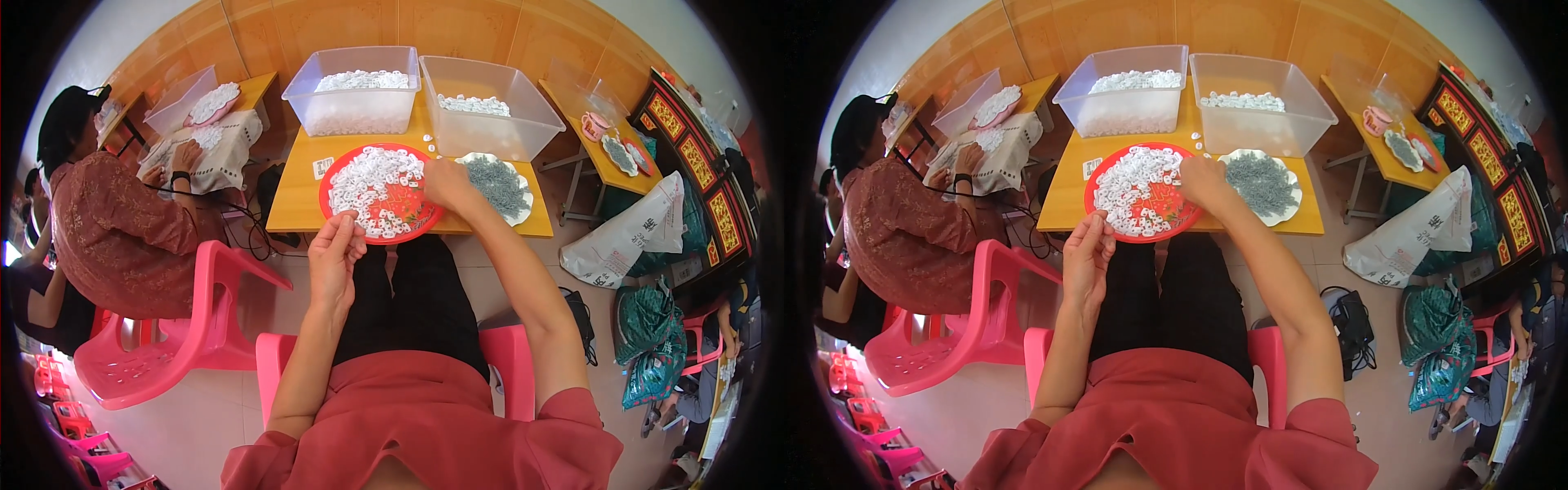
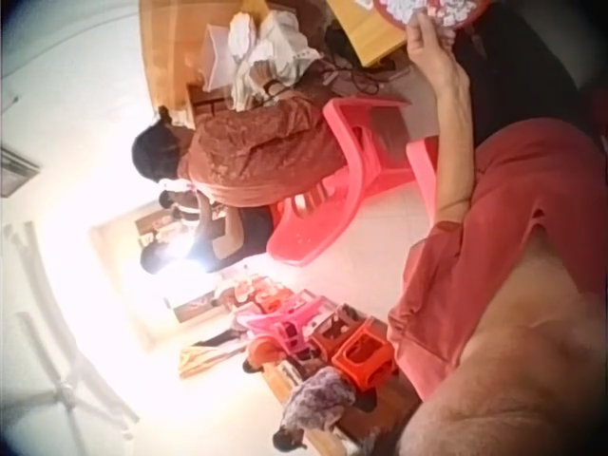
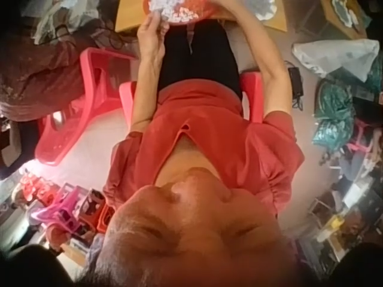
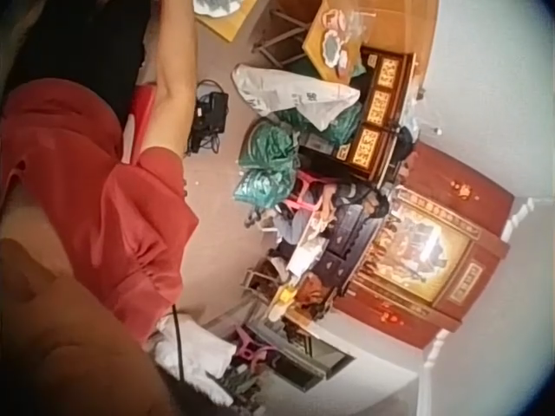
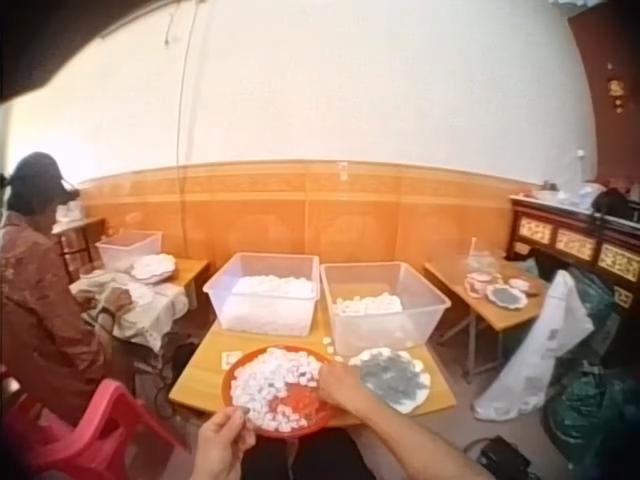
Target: The worker is manually inspecting and assembling small white plastic components at a workstation.
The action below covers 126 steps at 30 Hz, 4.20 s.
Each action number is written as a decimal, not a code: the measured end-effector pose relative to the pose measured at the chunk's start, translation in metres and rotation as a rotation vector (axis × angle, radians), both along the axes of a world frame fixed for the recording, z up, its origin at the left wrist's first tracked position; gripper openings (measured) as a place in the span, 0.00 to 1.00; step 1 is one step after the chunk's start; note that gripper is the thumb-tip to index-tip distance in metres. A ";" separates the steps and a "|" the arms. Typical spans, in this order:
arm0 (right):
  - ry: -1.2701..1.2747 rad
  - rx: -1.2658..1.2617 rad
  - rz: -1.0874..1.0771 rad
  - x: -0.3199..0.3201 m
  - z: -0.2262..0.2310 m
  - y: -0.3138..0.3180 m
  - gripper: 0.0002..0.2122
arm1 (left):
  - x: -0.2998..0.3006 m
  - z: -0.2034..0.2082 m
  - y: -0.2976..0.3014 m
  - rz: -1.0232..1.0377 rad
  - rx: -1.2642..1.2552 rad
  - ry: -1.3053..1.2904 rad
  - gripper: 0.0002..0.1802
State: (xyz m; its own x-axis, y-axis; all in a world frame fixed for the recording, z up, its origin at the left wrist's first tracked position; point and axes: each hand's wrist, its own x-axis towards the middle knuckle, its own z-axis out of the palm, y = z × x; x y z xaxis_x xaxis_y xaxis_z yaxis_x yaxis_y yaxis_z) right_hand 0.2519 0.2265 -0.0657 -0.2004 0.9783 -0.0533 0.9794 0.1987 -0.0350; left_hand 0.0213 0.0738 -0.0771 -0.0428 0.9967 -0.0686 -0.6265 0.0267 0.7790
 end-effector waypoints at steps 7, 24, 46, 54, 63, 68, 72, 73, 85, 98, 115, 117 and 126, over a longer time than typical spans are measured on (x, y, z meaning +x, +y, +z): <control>-0.003 -0.022 -0.013 0.009 -0.001 -0.010 0.12 | 0.004 0.000 -0.008 0.001 -0.011 -0.022 0.12; 0.122 -0.050 -0.055 -0.011 -0.022 -0.023 0.14 | 0.006 0.005 -0.019 -0.010 -0.013 -0.005 0.15; 0.669 0.076 0.189 -0.024 -0.005 -0.075 0.09 | -0.002 0.015 -0.040 -0.053 0.072 0.135 0.13; 1.296 0.046 0.399 -0.048 0.074 -0.165 0.08 | -0.001 0.036 -0.051 0.002 0.167 0.155 0.06; 1.291 0.095 0.429 -0.049 0.095 -0.183 0.15 | 0.005 0.046 -0.057 -0.016 0.229 0.201 0.07; 1.300 0.134 0.457 -0.047 0.093 -0.184 0.15 | 0.007 0.046 -0.057 -0.032 0.243 0.205 0.07; 1.299 0.155 0.465 -0.044 0.095 -0.187 0.15 | 0.008 0.051 -0.059 -0.066 0.205 0.138 0.07; 1.275 0.170 0.464 -0.044 0.094 -0.188 0.15 | 0.009 0.051 -0.059 -0.071 0.200 0.132 0.07; 1.181 0.226 0.491 -0.041 0.094 -0.191 0.16 | 0.011 0.052 -0.063 -0.073 0.183 0.123 0.06; 1.119 0.321 0.513 -0.046 0.088 -0.192 0.12 | 0.011 0.051 -0.061 0.027 0.296 0.334 0.07; 1.129 0.325 0.467 -0.047 0.076 -0.189 0.11 | 0.006 0.040 -0.054 -0.057 0.222 0.378 0.07; 1.133 0.288 0.451 -0.046 0.076 -0.189 0.11 | 0.006 0.039 -0.053 -0.076 0.208 0.363 0.07; 1.127 0.293 0.064 -0.003 0.058 -0.135 0.09 | -0.009 0.034 -0.044 -0.027 0.081 0.128 0.07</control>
